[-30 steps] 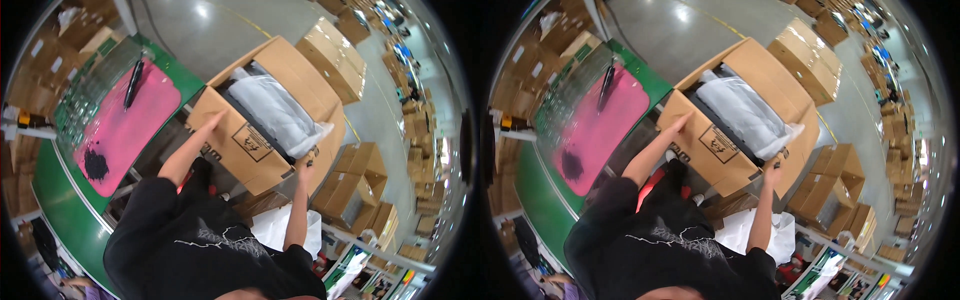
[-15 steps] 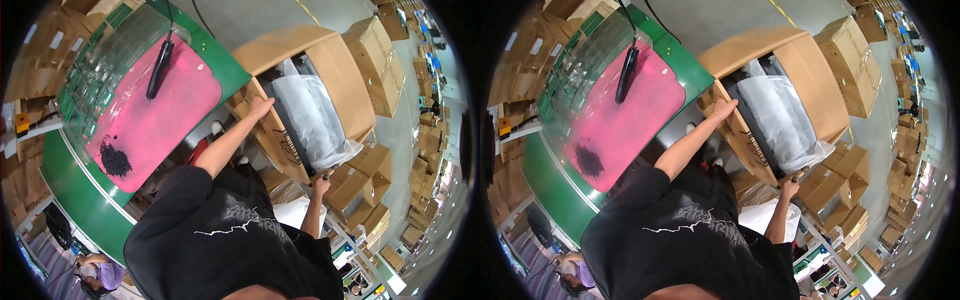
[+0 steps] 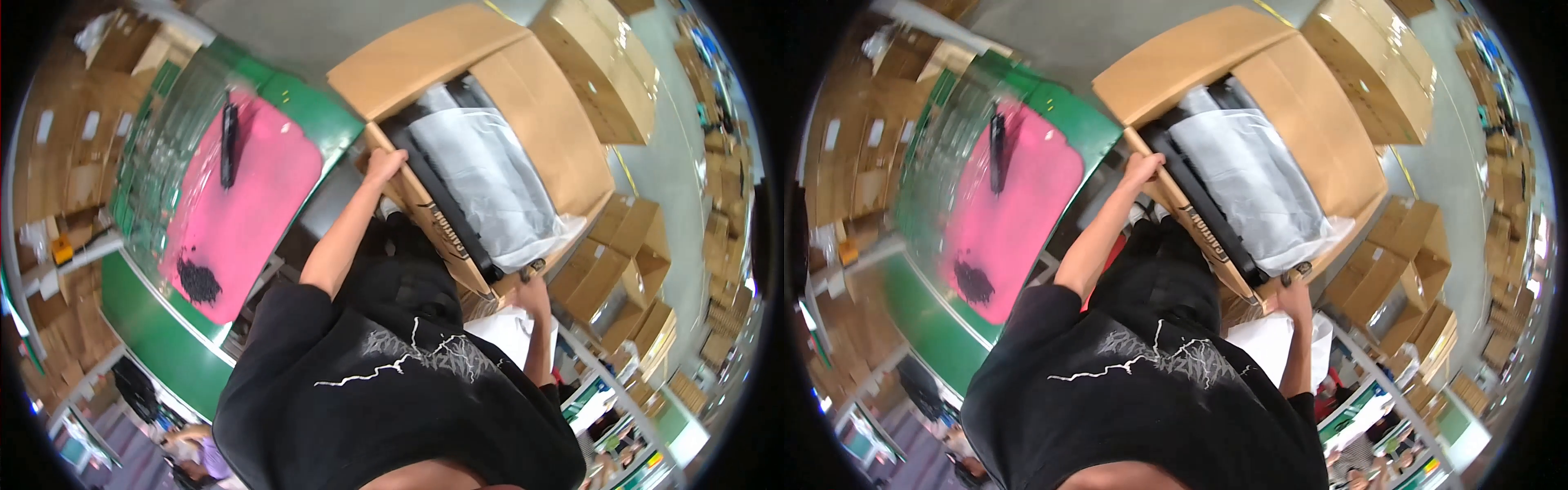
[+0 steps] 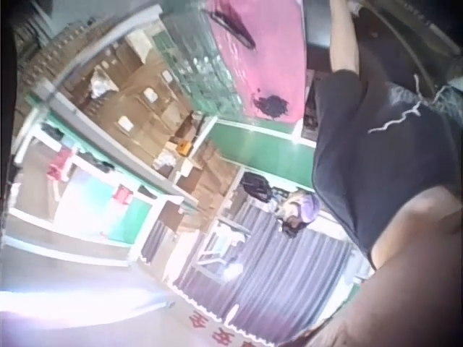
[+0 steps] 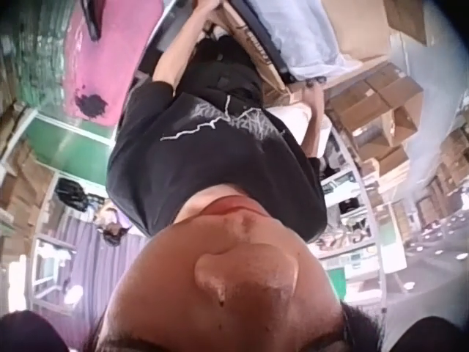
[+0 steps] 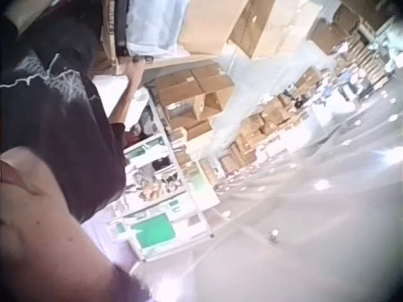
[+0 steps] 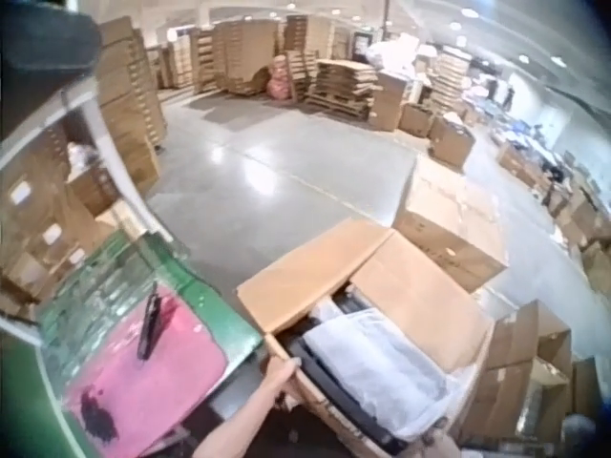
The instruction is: Unboxing components and assembling an electronic device by installing a PCB into a housing and securing it with screws.
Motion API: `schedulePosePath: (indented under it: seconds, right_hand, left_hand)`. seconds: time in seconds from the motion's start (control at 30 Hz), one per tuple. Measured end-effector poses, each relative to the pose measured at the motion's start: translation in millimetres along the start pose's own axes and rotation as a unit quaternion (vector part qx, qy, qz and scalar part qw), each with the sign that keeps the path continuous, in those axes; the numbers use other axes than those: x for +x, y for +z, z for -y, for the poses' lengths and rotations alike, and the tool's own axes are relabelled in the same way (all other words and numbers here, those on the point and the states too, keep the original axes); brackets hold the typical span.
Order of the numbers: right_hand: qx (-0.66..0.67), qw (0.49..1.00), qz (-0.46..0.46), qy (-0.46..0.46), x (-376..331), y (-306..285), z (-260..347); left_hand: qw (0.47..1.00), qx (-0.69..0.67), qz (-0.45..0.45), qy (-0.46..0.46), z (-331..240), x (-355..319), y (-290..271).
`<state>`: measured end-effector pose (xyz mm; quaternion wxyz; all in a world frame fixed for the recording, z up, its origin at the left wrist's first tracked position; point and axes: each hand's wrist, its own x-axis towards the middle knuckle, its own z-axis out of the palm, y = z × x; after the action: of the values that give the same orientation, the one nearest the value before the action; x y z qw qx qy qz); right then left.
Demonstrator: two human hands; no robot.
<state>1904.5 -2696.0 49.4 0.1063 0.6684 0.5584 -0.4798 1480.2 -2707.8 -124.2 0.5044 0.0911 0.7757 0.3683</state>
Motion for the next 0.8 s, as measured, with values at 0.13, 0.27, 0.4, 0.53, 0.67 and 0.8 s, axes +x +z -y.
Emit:
schedulePosePath:
  seconds: [0.13, 0.27, 0.4, 0.53, 0.67, 0.8]
  right_hand:
    - [0.342, 0.929, -0.005, -0.141, 47, -14, 59]
    - [0.535, 0.829, -0.085, -0.136, 138, -18, 79]
    - [0.715, 0.678, -0.163, 0.049, 196, -41, 66]
    - [0.784, 0.612, -0.108, -0.004, 242, -59, 34]
    - [0.829, 0.546, -0.116, -0.036, 281, -81, 1]
    - [0.921, 0.347, -0.159, 0.073, 281, -94, 19]
  left_hand:
    - [0.996, 0.033, -0.074, 0.048, -4, -28, -5]
    - [0.976, 0.006, -0.132, 0.175, -4, -63, 17]
    - [0.986, -0.032, -0.066, 0.151, 0, -91, 34]
    - [0.988, -0.030, -0.104, 0.107, -8, -104, 65]
    - [0.989, -0.081, -0.095, 0.081, -17, -102, 68]
    - [0.984, -0.087, -0.123, 0.098, 0, -92, 52]
